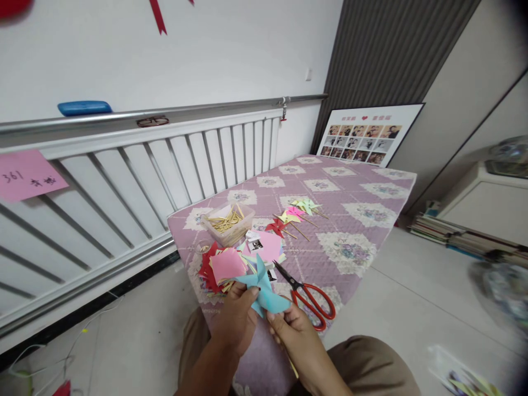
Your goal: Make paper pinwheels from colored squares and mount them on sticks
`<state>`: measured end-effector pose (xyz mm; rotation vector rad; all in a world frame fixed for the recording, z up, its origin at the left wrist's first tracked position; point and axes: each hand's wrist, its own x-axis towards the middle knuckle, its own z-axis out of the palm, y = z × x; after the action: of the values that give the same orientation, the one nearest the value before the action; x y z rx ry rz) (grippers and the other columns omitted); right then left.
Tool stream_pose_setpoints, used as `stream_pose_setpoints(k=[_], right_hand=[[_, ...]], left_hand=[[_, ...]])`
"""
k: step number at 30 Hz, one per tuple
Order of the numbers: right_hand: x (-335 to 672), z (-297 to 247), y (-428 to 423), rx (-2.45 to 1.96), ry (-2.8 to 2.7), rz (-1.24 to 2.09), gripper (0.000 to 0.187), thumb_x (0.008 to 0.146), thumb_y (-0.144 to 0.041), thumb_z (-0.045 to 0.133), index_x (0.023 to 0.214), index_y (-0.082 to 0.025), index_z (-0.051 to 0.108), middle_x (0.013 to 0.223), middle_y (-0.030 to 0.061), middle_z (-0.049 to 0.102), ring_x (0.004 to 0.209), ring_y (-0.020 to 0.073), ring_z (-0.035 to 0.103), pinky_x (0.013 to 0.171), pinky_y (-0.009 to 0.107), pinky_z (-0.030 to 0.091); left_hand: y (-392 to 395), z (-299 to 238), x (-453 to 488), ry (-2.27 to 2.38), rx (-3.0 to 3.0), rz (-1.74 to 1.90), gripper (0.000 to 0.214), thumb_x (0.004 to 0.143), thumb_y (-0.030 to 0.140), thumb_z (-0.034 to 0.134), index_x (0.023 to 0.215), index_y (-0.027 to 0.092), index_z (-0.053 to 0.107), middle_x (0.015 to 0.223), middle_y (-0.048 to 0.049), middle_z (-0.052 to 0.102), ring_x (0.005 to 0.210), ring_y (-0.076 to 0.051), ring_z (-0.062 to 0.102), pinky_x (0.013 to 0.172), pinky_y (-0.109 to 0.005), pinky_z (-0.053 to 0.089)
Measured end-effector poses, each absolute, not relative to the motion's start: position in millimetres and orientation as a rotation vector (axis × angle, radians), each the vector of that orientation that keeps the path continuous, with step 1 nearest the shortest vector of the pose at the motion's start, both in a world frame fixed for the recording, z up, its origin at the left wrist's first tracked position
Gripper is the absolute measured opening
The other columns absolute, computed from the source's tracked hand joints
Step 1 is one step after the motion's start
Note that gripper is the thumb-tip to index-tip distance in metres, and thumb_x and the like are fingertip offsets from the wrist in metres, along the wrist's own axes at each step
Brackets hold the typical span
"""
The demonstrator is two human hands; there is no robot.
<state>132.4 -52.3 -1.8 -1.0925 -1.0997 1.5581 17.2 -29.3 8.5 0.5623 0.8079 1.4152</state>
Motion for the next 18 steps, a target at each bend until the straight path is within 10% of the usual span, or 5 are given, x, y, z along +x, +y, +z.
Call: stream_pose_setpoints(k=[18], right_hand=[[130.1, -25.9, -43.9, -1.1, -0.993, 1.674, 0.044, 0.071, -0.061, 0.069, 0.074, -0.02, 0.057, 0.056, -0.0074, 0.049, 0.043, 0.0065, 0.033, 0.044, 0.02, 0.023]], left_hand=[[-21.9, -8.4, 18.2, 0.897, 0.571, 1.453, 0.012, 0.066, 0.024, 0.072, 0.074, 0.019, 0.065, 0.067, 0.0029, 0.063, 0.065, -0.013, 0.058, 0.067, -0.025, 0.046]])
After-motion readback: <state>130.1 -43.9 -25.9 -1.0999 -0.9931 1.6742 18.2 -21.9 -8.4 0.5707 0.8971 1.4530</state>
